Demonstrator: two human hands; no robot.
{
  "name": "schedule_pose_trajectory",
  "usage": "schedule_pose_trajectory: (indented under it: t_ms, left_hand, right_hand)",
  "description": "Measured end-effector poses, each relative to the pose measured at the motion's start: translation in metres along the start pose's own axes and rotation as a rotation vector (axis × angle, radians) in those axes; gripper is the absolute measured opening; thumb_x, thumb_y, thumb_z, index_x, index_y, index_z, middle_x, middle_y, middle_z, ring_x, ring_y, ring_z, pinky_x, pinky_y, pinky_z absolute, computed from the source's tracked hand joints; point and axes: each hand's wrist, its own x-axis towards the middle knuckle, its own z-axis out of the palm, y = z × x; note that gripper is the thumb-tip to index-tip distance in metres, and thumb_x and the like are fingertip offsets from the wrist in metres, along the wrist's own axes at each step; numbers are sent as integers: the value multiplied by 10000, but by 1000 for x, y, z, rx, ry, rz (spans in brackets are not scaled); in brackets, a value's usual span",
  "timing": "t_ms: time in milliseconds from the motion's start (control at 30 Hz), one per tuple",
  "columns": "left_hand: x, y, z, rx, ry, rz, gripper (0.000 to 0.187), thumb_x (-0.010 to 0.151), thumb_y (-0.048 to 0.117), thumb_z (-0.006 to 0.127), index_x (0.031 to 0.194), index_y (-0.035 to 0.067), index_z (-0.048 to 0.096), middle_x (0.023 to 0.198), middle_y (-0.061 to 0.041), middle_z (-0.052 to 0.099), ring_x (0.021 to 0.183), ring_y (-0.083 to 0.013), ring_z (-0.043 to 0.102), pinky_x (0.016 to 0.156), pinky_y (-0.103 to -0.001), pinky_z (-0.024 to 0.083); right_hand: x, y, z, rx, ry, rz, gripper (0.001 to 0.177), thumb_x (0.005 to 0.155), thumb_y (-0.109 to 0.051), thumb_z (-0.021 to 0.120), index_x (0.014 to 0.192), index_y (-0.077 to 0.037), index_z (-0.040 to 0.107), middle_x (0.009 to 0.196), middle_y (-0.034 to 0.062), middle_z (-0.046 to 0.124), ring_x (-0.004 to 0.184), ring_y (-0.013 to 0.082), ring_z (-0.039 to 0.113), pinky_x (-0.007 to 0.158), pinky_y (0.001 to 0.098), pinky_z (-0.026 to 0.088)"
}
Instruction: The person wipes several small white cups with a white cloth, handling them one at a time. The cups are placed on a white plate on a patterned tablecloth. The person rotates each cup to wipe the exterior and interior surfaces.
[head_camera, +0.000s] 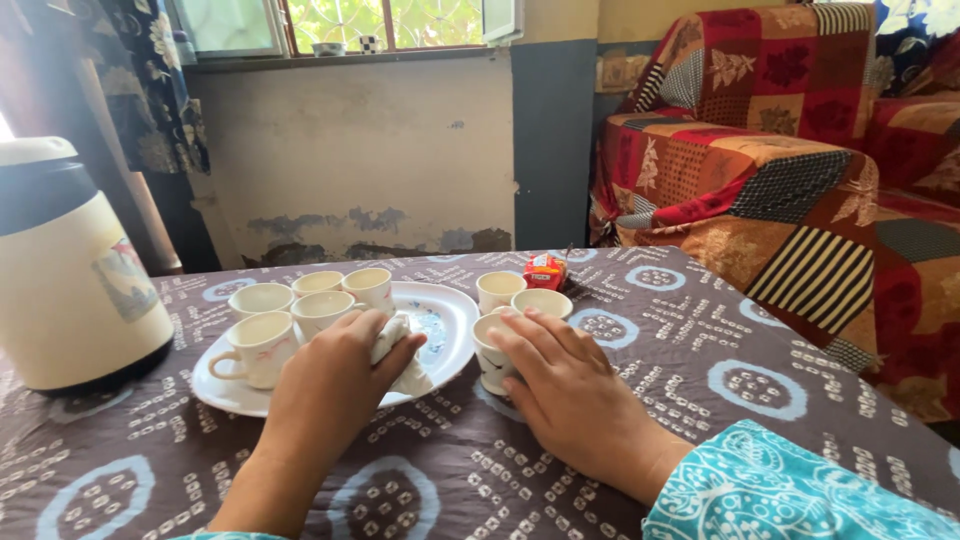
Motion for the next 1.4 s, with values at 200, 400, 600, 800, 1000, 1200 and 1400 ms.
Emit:
schedule_pose_trajectory:
  t_ms: [200,400,600,800,1000,1200,1400]
  left_hand:
    - [-3,-9,-3,71,20,-9,431,895,502,654,851,73,676,907,-129,722,794,-381,704,671,-491,541]
    - [-5,-14,-7,81,143,43,393,883,471,659,935,85,709,907,-139,740,773,-390,705,680,-489,541]
    - [-2,-18,-10,69,147,-40,420,916,466,654,882,49,684,924,-156,734,821,-371,716,693,-479,547]
    - [-2,-19,-9,22,164,-61,414,911,457,659,903,43,676,920,-178,725,817,-383,711,662,-477,549]
    - [-4,-22,-12,-16,192,-63,395,920,442,649,915,49,690,914,-173,729,815,-386,708,672,-481,544]
    - [4,-32,-17,27,276,-167,422,930,459,648,878,43,696,872,-187,724,839,-392,688,712,-504,526]
    - [5,-56,-34,84,444,-291,443,941,447,652,829,19,671,823,-198,704,860,-409,656,745,-517,504]
  right_hand:
    - [2,1,-4,71,-21,-45,522,952,-207,590,1446,-72,494,1504,154,515,1417,316,438,1146,453,296]
    - [4,0,-5,39,-19,-101,527,948,-197,587,1442,-43,484,1547,175,468,1455,316,410,1158,466,280]
    - [11,-13,-5,-229,10,-382,501,946,-193,574,1416,-33,514,1487,170,506,1383,281,467,1147,466,301]
    - [25,-34,-7,-175,33,-493,418,929,-172,598,1332,-58,608,1455,126,566,1378,243,510,1160,417,339]
    - [52,-46,3,-61,51,-496,390,908,-151,643,1279,-37,621,1402,158,585,1339,288,533,1128,439,382]
    - [85,-60,21,107,97,-334,350,907,-121,627,1243,-23,621,1304,149,625,1257,316,579,1071,453,430]
    - [108,-72,46,292,93,-205,334,912,-145,627,1224,-31,592,1233,154,655,1193,352,599,1027,483,447]
